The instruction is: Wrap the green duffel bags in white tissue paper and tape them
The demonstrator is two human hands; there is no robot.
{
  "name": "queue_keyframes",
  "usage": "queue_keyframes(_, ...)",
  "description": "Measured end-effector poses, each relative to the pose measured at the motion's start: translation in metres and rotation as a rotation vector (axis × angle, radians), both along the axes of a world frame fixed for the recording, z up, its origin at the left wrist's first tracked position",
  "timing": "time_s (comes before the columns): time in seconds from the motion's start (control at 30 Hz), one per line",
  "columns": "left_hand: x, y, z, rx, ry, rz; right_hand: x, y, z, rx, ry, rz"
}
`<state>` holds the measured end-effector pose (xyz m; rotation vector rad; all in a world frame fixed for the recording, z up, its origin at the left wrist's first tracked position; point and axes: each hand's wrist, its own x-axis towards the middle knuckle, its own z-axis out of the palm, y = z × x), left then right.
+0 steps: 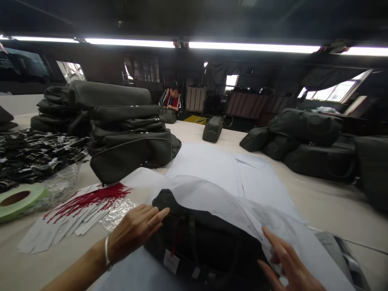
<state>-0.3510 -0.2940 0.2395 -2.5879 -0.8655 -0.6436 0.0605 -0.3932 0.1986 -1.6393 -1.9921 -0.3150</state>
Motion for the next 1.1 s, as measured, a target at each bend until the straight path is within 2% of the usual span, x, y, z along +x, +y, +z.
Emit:
queue_keyframes(0.1,-0.005,0.002,-0.005,0.039,-0.119,0.086,-0.006,0.01,0.008,0.069,0.001,-0.09)
queue_keyframes(0.2,0.008,0.003,0.002,0.032,-0.185,0.058,-0.012,0.027,0.019,0.126,-0.053,-0.117)
queue_keyframes(0.33,0.042,-0.015,0.007,-0.175,-0.213,-0.053,-0.015,0.05,0.035,-0.002,-0.164,-0.04)
queue_keyframes(0.43,0.057,-0.034,-0.001,-0.232,-0.257,-0.13,-0.009,0.066,0.05,-0.165,-0.154,-0.018)
queue_keyframes(0.5,0.054,-0.037,-0.015,-0.287,-0.423,-0.025,-0.002,0.08,0.064,-0.269,-0.085,-0.025)
queue_keyframes(0.6,0.031,-0.019,-0.047,-0.506,-0.862,0.369,0.01,0.105,0.088,-0.359,0.027,-0.029)
queue_keyframes(0.67,0.011,0.0,-0.067,-0.647,-1.042,0.551,0.018,0.122,0.104,-0.381,0.068,-0.017)
queue_keyframes(0.73,-0.004,0.01,-0.079,-0.693,-1.104,0.634,0.025,0.136,0.117,-0.405,0.08,-0.033)
queue_keyframes(0.8,-0.005,0.003,-0.08,-0.597,-1.111,0.656,0.031,0.148,0.126,-0.443,0.081,-0.075)
queue_keyframes(0.87,0.008,-0.021,-0.074,-0.412,-0.983,0.531,0.036,0.157,0.131,-0.478,0.07,-0.093)
queue_keyframes(0.93,0.034,-0.054,-0.069,-0.26,-0.681,0.205,0.04,0.163,0.134,-0.497,0.046,-0.072)
queue_keyframes(1.0,0.063,-0.086,-0.07,-0.222,-0.376,-0.139,0.044,0.167,0.134,-0.514,0.035,-0.054)
queue_keyframes(1.07,0.086,-0.107,-0.077,-0.248,-0.234,-0.301,0.046,0.17,0.133,-0.545,0.043,-0.071)
queue_keyframes(1.1,0.093,-0.112,-0.08,-0.283,-0.212,-0.32,0.046,0.172,0.132,-0.56,0.052,-0.084)
